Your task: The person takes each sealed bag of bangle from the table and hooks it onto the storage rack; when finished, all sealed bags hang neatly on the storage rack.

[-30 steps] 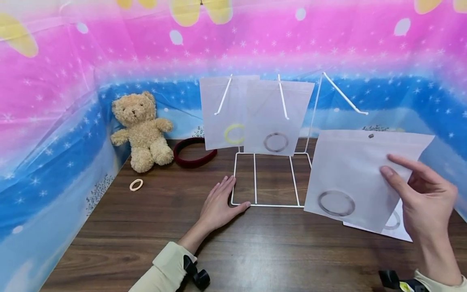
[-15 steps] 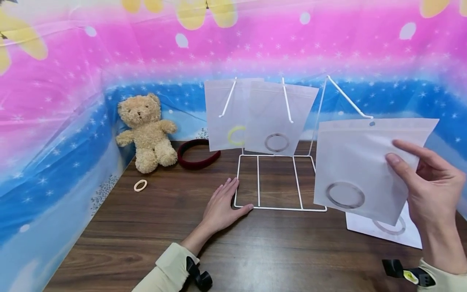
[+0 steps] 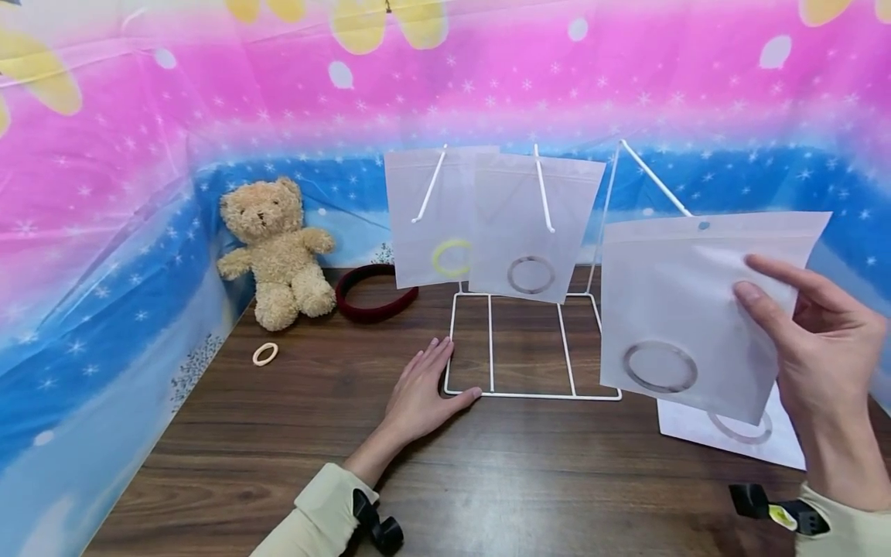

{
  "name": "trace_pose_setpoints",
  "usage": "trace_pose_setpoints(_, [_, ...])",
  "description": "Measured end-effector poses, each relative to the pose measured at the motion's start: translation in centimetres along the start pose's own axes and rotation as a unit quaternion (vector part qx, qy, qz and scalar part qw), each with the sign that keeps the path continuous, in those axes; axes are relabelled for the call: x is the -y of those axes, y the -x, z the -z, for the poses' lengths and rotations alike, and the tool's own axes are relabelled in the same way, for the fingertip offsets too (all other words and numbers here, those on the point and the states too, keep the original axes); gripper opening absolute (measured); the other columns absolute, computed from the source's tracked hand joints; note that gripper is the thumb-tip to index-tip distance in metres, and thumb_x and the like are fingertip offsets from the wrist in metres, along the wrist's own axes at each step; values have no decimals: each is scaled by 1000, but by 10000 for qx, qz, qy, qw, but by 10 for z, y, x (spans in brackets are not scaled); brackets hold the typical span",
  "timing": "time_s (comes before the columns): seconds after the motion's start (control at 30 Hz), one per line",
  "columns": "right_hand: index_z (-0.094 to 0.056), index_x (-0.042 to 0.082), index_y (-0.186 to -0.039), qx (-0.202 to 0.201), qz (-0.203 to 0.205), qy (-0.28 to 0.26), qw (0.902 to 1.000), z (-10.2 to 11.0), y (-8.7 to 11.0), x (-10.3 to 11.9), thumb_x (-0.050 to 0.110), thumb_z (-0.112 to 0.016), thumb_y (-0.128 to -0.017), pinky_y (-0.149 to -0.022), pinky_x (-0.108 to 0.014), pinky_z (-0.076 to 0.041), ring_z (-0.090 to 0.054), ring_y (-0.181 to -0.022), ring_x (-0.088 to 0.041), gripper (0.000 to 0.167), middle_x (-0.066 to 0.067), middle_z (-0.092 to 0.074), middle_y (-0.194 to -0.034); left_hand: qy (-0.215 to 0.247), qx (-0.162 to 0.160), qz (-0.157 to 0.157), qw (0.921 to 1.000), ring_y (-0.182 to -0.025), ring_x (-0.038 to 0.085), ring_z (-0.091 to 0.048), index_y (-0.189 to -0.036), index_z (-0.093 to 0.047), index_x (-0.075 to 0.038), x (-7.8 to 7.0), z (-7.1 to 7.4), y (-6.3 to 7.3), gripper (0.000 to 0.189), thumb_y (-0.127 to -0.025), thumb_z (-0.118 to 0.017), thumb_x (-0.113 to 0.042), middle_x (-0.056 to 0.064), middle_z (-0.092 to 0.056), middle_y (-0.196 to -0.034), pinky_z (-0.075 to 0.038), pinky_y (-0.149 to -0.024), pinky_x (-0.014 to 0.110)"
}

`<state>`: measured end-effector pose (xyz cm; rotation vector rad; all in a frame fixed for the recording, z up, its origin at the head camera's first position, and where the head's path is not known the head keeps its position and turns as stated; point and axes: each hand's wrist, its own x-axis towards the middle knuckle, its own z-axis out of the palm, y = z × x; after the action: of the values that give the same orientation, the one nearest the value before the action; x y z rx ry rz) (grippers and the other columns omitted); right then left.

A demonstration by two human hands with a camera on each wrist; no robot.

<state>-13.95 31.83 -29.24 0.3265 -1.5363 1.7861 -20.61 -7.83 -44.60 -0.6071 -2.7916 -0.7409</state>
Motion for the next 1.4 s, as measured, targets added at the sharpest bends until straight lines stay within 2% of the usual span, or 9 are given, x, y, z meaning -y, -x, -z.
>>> trace_pose_setpoints(0.03, [-60, -21, -115, 10, -4, -46, 10000, -1, -1, -1, -20, -70, -78, -70, -24, -57, -70, -90, -23, 38, -26, -67, -111, 4, 5, 1, 10000, -144, 24, -25, -149, -39, -3, 0, 0, 0, 92, -85, -62, -64, 9, -36, -154, -20, -116, 42])
trace_pose_setpoints(0.13, [-61, -19, -116, 31, -13, 256, 9997, -1, -2, -2, -17, -70, -79, -71, -23, -56, -70, -91, -21, 37, -25, -66, -113, 27, 25, 4, 10000, -145, 23, -25, -150, -39, -4, 1, 0, 0, 92, -85, -62, -64, 9, -36, -155, -19, -116, 41])
trace_pose_setpoints(0.23, [-61, -19, -116, -20, -62, 258, 9996, 0, -3, -4, -17, -70, -80, -71, -22, -56, -69, -92, -21, 38, -25, -66, -113, 14, 44, 16, 10000, -145, 23, -25, -150, -39, -4, 2, 0, 0, 92, -84, -62, -65, 8, -36, -155, -19, -116, 41])
trace_pose_setpoints(0.4, [-63, -14, -119, -123, -190, 536, 9983, 1, -2, -7, -12, -71, -82, -73, -20, -55, -68, -96, -20, 38, -19, -67, -114, -64, 78, 51, 9999, -145, 22, -24, -150, -39, -5, 3, 0, -1, 93, -84, -60, -68, 7, -35, -155, -19, -116, 40])
trace_pose_setpoints(0.63, [-63, -13, -119, -137, -206, 371, 9990, -3, -5, -14, -12, -71, -82, -77, -20, -54, -68, -98, -20, 38, -17, -68, -115, -43, 29, 66, 10000, -145, 21, -24, -150, -40, -5, 5, 1, 0, 92, -84, -61, -66, 7, -36, -155, -18, -117, 40])
trace_pose_setpoints(0.8, [-66, -10, -119, -277, -299, 697, 9967, -8, -6, -17, -6, -73, -83, -77, -19, -53, -68, -99, -18, 37, -16, -67, -116, -30, 36, 71, 10000, -145, 22, -24, -150, -39, -5, 6, 0, 1, 92, -85, -61, -65, 7, -35, -155, -18, -117, 40])
trace_pose_setpoints(0.97, [-67, -8, -118, -232, -327, 841, 9957, -10, -10, -23, -4, -74, -83, -76, -19, -54, -68, -98, -18, 37, -17, -67, -117, -23, 14, 56, 10000, -145, 21, -24, -150, -39, -5, 6, 0, 1, 91, -85, -62, -65, 7, -35, -155, -18, -117, 40])
trace_pose_setpoints(1.13, [-65, -10, -119, -87, -351, 521, 9980, -12, -19, -32, -6, -75, -81, -72, -20, -55, -69, -92, -19, 39, -19, -68, -114, -18, 31, 56, 10000, -145, 22, -24, -150, -39, -5, 4, 1, 1, 91, -85, -61, -65, 7, -35, -155, -18, -117, 40])
trace_pose_setpoints(1.4, [-66, -5, -122, -112, -661, 314, 9973, -17, -37, -43, -2, -79, -79, -72, -19, -55, -65, -102, -23, 45, -17, -64, -122, -39, 66, 47, 10000, -145, 21, -23, -150, -38, -5, 3, 1, 1, 91, -85, -60, -65, 7, -34, -156, -17, -117, 39])
